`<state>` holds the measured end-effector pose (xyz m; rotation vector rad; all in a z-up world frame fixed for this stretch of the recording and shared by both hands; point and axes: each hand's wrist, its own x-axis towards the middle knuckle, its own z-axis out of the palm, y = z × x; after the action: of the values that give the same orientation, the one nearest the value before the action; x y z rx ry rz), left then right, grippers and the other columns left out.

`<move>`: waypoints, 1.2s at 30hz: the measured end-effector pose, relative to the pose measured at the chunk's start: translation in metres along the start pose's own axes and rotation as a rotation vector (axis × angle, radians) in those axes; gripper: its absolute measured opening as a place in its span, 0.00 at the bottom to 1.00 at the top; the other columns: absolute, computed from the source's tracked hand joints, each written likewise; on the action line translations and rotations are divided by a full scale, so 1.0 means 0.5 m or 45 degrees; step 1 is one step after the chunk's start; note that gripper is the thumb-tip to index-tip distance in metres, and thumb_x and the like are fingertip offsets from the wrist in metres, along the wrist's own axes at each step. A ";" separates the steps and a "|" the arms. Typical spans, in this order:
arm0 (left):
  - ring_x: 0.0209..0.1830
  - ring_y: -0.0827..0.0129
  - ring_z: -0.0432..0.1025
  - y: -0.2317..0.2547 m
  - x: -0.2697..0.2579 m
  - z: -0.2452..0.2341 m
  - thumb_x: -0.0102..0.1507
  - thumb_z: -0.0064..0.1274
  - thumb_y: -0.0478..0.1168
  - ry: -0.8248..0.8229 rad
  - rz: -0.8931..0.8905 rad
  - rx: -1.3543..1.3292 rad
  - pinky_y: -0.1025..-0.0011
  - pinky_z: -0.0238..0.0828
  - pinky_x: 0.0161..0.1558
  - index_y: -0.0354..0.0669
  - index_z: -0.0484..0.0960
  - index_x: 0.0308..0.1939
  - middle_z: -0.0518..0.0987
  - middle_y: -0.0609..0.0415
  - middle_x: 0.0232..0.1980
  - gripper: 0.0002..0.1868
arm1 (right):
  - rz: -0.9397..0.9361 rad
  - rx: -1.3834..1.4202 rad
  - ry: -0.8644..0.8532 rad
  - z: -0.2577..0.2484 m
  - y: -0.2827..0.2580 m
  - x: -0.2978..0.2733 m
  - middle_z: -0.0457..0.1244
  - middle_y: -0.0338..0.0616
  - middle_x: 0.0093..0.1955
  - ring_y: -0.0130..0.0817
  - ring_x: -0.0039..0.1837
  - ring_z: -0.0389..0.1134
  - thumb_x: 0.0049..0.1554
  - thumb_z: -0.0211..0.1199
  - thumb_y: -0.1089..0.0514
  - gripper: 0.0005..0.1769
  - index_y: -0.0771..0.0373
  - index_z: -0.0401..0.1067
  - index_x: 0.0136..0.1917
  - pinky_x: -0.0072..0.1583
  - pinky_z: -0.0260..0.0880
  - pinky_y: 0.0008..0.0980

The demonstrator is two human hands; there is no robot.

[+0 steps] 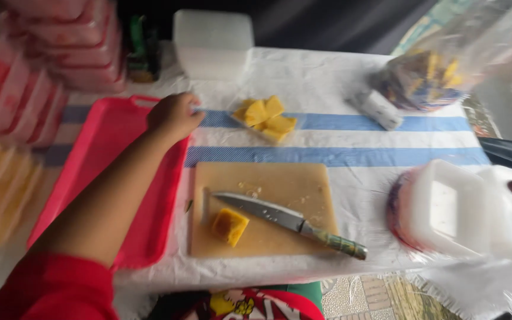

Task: Cutting pineapple into chunks and labeling plastic containers filled with fruit

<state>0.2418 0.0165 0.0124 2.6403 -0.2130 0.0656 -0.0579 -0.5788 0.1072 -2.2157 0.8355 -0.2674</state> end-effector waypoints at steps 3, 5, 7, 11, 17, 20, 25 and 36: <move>0.56 0.54 0.77 0.036 0.002 0.007 0.60 0.56 0.49 0.007 -0.042 -0.086 0.53 0.75 0.56 0.57 0.85 0.53 0.85 0.53 0.45 0.17 | -0.208 -0.413 -0.209 0.158 -0.351 -0.090 0.49 0.91 0.73 0.77 0.78 0.47 0.41 0.77 0.41 0.70 0.82 0.45 0.80 0.75 0.45 0.73; 0.56 0.57 0.78 0.043 0.019 0.030 0.60 0.56 0.51 0.014 -0.069 -0.132 0.55 0.75 0.56 0.60 0.84 0.52 0.85 0.56 0.45 0.17 | -0.592 -0.551 -0.302 0.317 -0.341 -0.023 0.59 0.80 0.60 0.73 0.81 0.45 0.38 0.78 0.37 0.70 0.69 0.48 0.82 0.74 0.45 0.74; 0.56 0.59 0.78 0.062 0.011 0.044 0.59 0.56 0.53 0.002 -0.093 -0.189 0.57 0.75 0.56 0.63 0.84 0.52 0.85 0.58 0.44 0.17 | -0.964 -0.697 -0.392 0.456 -0.345 0.023 0.69 0.69 0.46 0.70 0.83 0.43 0.36 0.79 0.32 0.71 0.55 0.51 0.84 0.73 0.46 0.74; 0.57 0.55 0.77 0.092 0.012 0.026 0.62 0.53 0.51 -0.005 -0.113 -0.106 0.56 0.74 0.57 0.58 0.83 0.54 0.84 0.52 0.50 0.17 | -0.980 -0.826 -0.507 0.654 -0.415 0.097 0.46 0.60 0.78 0.64 0.77 0.51 0.39 0.72 0.21 0.61 0.27 0.52 0.81 0.66 0.62 0.61; 0.63 0.51 0.68 0.132 0.034 0.040 0.64 0.50 0.56 0.037 -0.148 0.216 0.52 0.62 0.60 0.56 0.85 0.52 0.79 0.51 0.55 0.19 | -0.937 -0.964 -0.675 0.726 -0.448 0.116 0.44 0.54 0.81 0.57 0.80 0.50 0.37 0.73 0.18 0.63 0.16 0.47 0.80 0.69 0.61 0.56; 0.64 0.52 0.63 0.138 0.060 0.082 0.65 0.48 0.56 -0.005 -0.188 0.282 0.53 0.58 0.60 0.52 0.85 0.51 0.77 0.52 0.57 0.20 | -0.896 -0.998 -0.710 0.711 -0.444 0.111 0.42 0.54 0.82 0.57 0.81 0.48 0.36 0.74 0.18 0.64 0.17 0.46 0.80 0.69 0.62 0.58; 0.65 0.54 0.60 0.131 0.110 0.119 0.67 0.47 0.54 -0.096 -0.236 0.327 0.52 0.54 0.62 0.52 0.84 0.53 0.76 0.55 0.59 0.18 | -0.873 -1.016 -0.696 0.719 -0.431 0.093 0.41 0.54 0.82 0.56 0.81 0.47 0.40 0.71 0.20 0.62 0.18 0.43 0.80 0.69 0.60 0.62; 0.69 0.52 0.57 0.144 0.135 0.092 0.68 0.47 0.54 -0.189 -0.234 0.372 0.47 0.49 0.65 0.49 0.82 0.57 0.76 0.55 0.63 0.21 | -0.859 -1.041 -0.554 0.715 -0.461 0.069 0.51 0.56 0.76 0.51 0.77 0.53 0.34 0.62 0.07 0.81 0.50 0.38 0.86 0.67 0.65 0.60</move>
<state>0.2972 -0.0771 0.0111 2.9460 -0.0081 -0.1740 0.2311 -0.2777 0.0164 -3.1029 -0.1181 0.3057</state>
